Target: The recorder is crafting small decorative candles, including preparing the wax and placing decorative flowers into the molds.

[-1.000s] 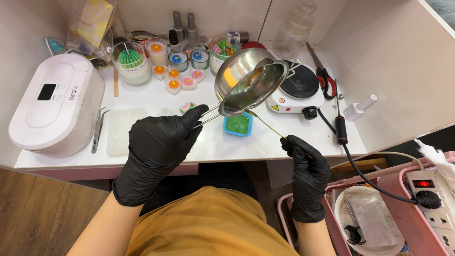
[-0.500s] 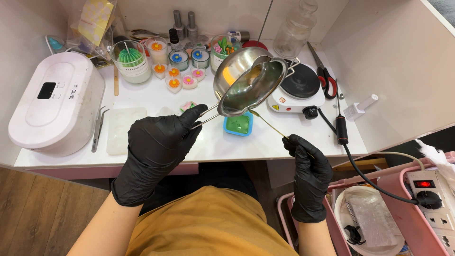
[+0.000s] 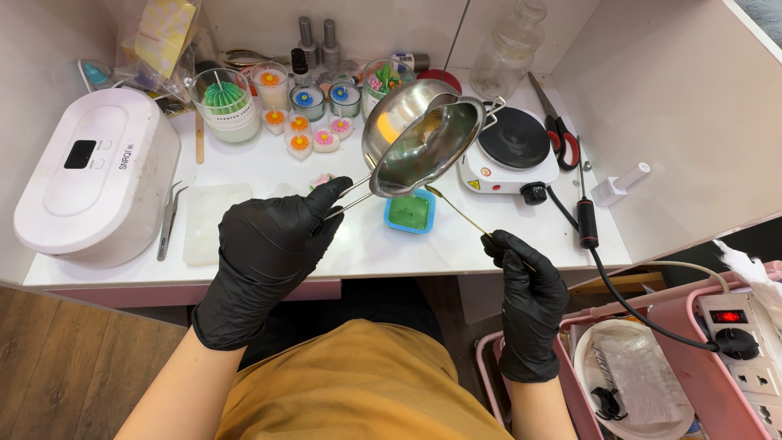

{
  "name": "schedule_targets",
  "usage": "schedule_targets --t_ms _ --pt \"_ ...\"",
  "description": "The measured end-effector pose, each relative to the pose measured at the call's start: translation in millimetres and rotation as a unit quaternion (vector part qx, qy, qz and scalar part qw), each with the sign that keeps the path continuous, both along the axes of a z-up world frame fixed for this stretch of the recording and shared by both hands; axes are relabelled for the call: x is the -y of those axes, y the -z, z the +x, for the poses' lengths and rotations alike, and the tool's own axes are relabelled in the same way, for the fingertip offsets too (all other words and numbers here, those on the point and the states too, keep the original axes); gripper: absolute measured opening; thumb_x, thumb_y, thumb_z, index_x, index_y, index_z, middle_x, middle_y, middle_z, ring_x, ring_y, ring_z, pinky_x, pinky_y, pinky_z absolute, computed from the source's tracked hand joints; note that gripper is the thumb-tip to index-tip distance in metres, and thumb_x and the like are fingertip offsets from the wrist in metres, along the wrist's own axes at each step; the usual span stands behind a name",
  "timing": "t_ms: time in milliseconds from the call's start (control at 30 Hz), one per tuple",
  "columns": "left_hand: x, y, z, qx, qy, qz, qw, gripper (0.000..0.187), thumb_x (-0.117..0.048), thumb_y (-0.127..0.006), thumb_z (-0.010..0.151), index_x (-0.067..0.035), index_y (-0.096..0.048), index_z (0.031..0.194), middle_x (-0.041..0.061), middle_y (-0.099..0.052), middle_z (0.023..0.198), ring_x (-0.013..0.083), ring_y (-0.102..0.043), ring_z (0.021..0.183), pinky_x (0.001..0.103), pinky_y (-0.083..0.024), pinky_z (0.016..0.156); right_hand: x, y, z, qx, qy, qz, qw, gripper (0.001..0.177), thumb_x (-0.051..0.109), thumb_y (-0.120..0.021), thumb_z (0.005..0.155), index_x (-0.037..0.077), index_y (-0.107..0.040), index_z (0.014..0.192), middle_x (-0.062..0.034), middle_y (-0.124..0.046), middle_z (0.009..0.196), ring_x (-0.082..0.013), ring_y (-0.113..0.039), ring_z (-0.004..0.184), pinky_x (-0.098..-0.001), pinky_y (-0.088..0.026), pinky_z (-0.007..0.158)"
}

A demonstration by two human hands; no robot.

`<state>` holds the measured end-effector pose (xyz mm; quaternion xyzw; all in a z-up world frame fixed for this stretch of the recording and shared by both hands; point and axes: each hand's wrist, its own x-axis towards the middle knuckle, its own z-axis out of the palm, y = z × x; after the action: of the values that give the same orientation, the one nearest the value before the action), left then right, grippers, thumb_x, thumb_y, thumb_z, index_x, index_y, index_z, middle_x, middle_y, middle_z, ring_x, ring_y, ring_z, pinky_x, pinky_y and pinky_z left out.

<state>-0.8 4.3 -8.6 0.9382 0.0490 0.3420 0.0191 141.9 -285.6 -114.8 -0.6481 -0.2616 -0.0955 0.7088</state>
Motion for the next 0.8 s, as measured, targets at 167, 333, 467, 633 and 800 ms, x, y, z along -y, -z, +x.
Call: schedule_targets --t_ms 167,333,467,633,800 --pt "1.1 1.8 2.1 -0.018 -0.014 0.001 1.000 0.039 -0.028 -0.078 0.087 -0.025 -0.073 0.126 0.005 -0.062 0.057 0.0244 -0.061 0.046 0.040 -0.044 0.043 -2.4 3.4 -1.3 0.022 -0.014 -0.004 1.000 0.023 0.005 -0.061 0.106 0.002 -0.067 0.127 -0.0139 -0.073 0.124 -0.0253 -0.073 0.113 -0.0371 -0.060 0.100" --pt "-0.2 3.1 3.3 0.000 0.000 -0.003 1.000 0.042 -0.028 -0.078 0.087 -0.025 -0.072 0.129 0.005 -0.062 0.058 0.0246 -0.061 0.047 0.040 -0.044 0.043 1.3 5.4 -2.7 0.016 -0.046 0.006 0.999 0.022 0.002 -0.062 0.104 0.002 -0.067 0.126 -0.0141 -0.073 0.123 -0.0251 -0.072 0.116 -0.0391 -0.059 0.106" --pt "-1.6 6.0 3.5 -0.005 -0.004 -0.006 1.000 0.042 -0.028 -0.078 0.087 -0.025 -0.072 0.128 0.005 -0.063 0.059 0.0249 -0.061 0.047 0.040 -0.044 0.043 -0.5 2.0 -2.0 0.025 -0.038 0.006 0.999 0.022 0.001 -0.062 0.105 0.002 -0.068 0.126 -0.0141 -0.073 0.123 -0.0253 -0.072 0.115 -0.0391 -0.059 0.105" --pt "0.3 4.3 4.5 -0.016 -0.005 -0.005 1.000 0.041 -0.029 -0.077 0.087 -0.025 -0.072 0.128 0.005 -0.063 0.058 0.0251 -0.061 0.047 0.040 -0.045 0.043 -5.7 -3.0 -3.3 0.054 -0.027 -0.015 0.998 0.022 -0.002 -0.063 0.103 0.002 -0.067 0.125 -0.0145 -0.073 0.123 -0.0258 -0.072 0.115 -0.0404 -0.059 0.105" --pt "-0.6 4.0 3.8 -0.017 -0.011 0.001 1.000 0.042 -0.029 -0.077 0.088 -0.024 -0.071 0.130 0.005 -0.063 0.059 0.0246 -0.061 0.047 0.040 -0.044 0.042 -4.6 2.4 -2.8 0.055 -0.058 0.006 0.997 0.023 -0.002 -0.061 0.104 0.002 -0.066 0.126 -0.0143 -0.072 0.124 -0.0259 -0.071 0.117 -0.0421 -0.059 0.108"
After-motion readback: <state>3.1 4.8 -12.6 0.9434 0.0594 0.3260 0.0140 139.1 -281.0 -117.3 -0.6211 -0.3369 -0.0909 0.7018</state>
